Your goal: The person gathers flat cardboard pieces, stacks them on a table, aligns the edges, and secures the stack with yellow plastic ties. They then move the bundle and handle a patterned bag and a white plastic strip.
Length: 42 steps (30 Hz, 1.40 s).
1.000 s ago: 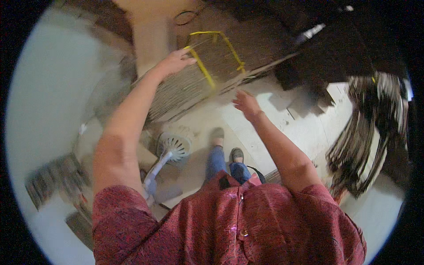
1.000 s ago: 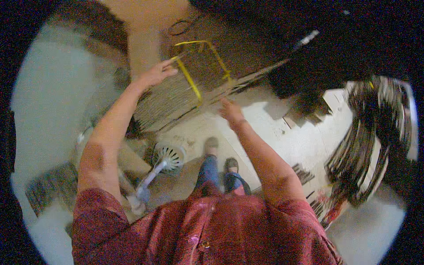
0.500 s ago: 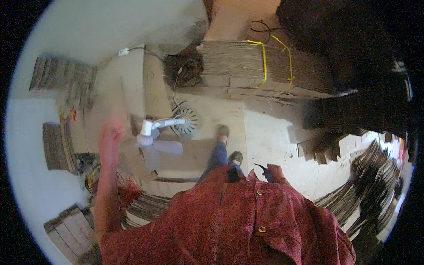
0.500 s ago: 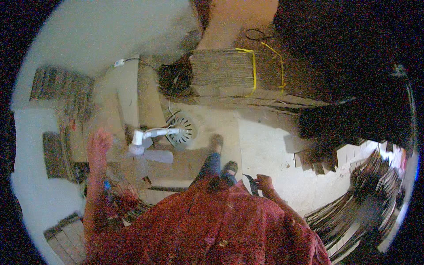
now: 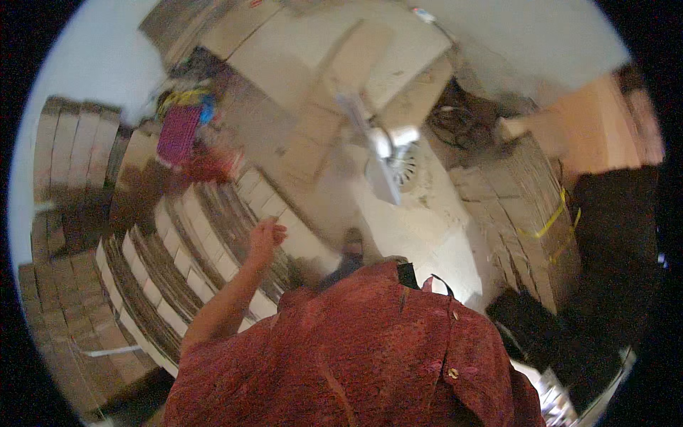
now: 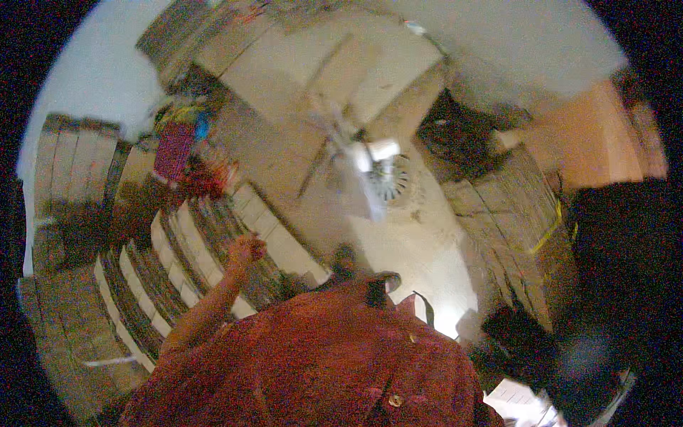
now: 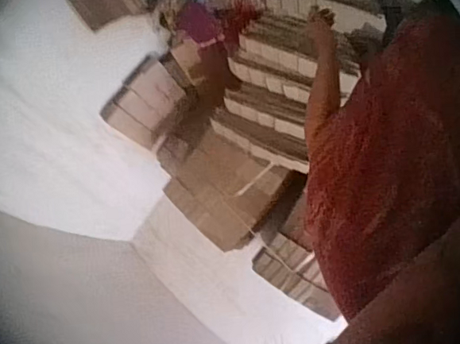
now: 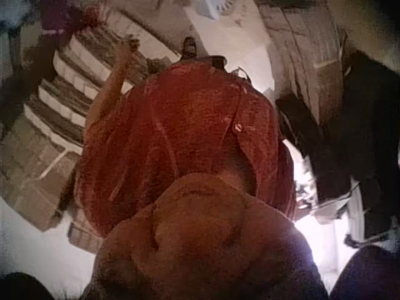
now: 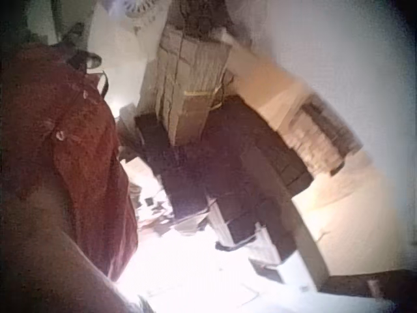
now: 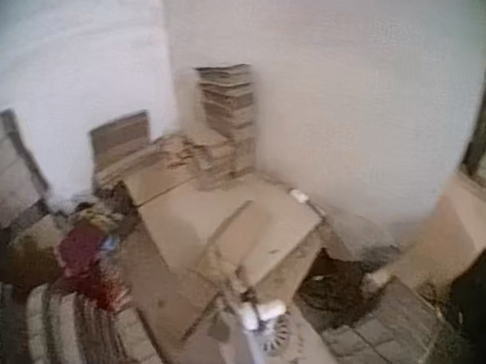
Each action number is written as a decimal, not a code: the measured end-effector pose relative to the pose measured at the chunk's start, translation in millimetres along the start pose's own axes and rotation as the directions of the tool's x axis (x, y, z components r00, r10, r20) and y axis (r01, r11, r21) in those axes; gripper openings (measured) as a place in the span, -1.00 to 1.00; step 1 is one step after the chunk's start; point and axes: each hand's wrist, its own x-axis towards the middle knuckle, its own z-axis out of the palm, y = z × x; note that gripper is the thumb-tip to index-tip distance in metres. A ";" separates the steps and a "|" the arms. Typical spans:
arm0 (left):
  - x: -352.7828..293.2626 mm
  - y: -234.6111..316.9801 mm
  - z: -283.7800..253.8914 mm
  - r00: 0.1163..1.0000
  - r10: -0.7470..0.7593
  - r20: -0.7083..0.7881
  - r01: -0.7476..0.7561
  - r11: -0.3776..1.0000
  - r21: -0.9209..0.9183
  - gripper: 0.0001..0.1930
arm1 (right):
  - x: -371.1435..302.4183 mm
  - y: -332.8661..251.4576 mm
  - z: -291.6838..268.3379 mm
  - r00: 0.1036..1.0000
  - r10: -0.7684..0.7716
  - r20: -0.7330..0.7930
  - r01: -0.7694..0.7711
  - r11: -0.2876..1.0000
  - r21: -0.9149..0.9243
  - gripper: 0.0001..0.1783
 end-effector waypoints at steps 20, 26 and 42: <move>-117.5 -219.9 -150.9 0.969 -0.047 0.241 -0.149 0.667 0.730 -0.69 | 51.9 -200.1 143.0 0.878 -0.153 0.453 0.332 0.877 -0.348 -0.57; -111.0 -236.3 -146.1 0.970 -0.242 0.022 0.233 0.952 0.201 -0.68 | 37.6 -250.4 190.2 0.788 -0.174 0.591 0.475 0.782 -0.404 -0.53; -58.1 -216.4 -302.2 0.794 -0.558 -0.242 0.338 0.736 -0.586 -0.68 | 67.7 -371.6 351.6 0.853 -0.316 0.415 0.481 0.783 -0.394 -0.47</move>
